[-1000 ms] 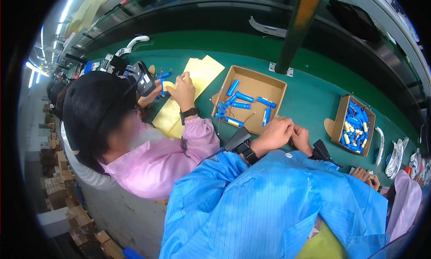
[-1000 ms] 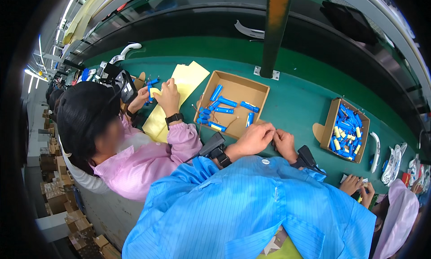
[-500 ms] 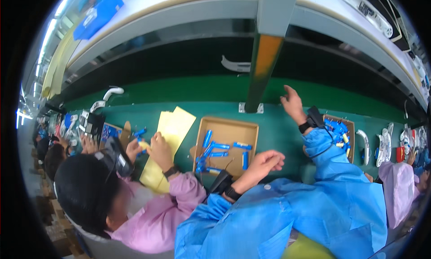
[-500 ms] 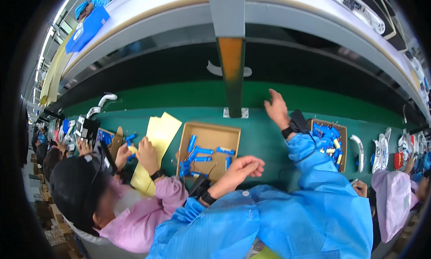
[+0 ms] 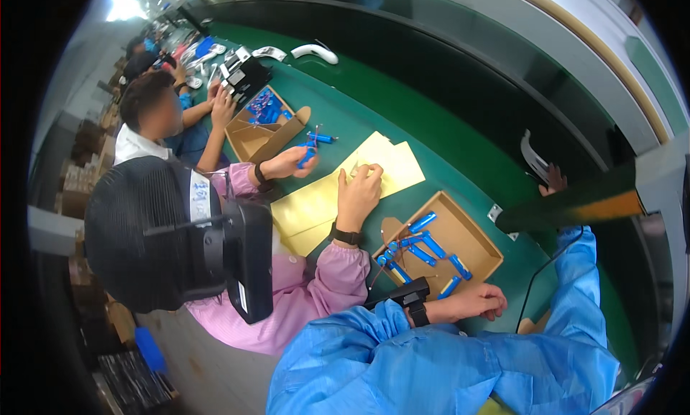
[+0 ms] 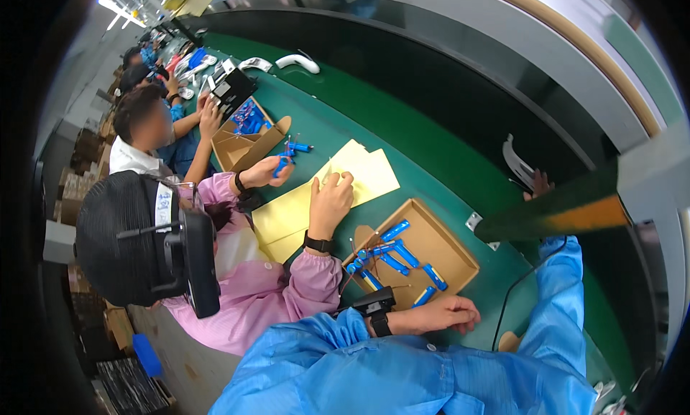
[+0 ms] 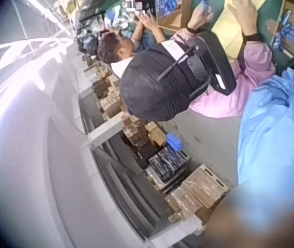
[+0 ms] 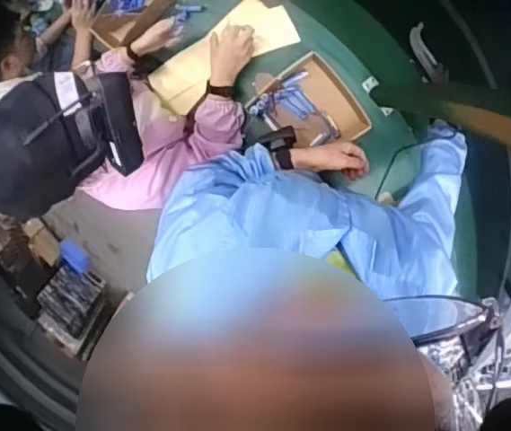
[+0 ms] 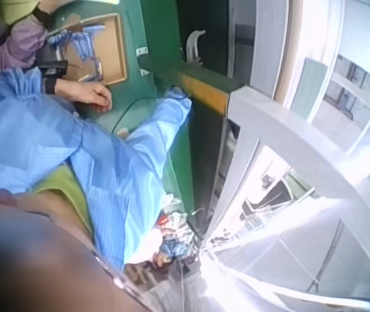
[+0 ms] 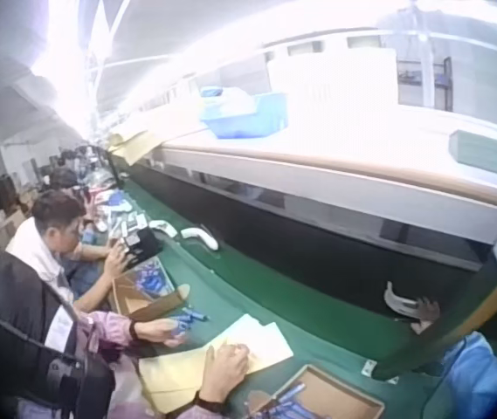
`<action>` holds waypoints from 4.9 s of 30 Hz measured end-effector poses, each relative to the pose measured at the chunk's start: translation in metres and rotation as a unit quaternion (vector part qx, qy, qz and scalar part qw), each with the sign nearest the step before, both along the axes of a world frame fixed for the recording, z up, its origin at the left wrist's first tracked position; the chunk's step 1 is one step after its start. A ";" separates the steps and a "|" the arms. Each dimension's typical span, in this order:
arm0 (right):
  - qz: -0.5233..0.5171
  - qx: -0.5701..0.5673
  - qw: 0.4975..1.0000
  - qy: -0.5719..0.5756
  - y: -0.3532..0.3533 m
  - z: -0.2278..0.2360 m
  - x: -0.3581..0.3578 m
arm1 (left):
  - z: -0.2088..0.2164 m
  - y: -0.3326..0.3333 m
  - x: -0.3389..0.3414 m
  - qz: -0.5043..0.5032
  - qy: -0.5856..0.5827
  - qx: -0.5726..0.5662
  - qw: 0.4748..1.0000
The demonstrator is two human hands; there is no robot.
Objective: Assembling small electronic components into a white plastic housing on an industrial production line.
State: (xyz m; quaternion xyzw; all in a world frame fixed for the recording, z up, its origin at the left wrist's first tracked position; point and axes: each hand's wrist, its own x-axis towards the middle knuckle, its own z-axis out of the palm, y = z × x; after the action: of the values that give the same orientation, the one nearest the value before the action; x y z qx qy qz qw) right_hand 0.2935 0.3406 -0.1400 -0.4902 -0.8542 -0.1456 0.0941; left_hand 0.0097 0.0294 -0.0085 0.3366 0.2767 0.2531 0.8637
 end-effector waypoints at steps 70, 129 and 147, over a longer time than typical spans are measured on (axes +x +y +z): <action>-0.090 -0.128 0.700 0.697 -0.393 0.257 -0.132 | 0.117 -0.044 0.007 0.207 -0.240 -0.030 0.948; -0.124 -0.208 0.692 0.680 -0.401 0.247 -0.152 | 0.104 -0.051 0.006 0.256 -0.093 0.005 0.962; -0.071 -0.017 0.830 0.553 -0.400 0.250 -0.156 | 0.110 -0.055 0.008 0.243 -0.096 -0.002 0.965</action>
State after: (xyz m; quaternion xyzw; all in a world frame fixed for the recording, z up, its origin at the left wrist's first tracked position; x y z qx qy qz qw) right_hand 0.1375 -0.0597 0.1101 -0.5498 -0.6245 0.1585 0.5316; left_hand 0.0181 -0.0251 0.1019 0.2321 0.2668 0.4861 0.7991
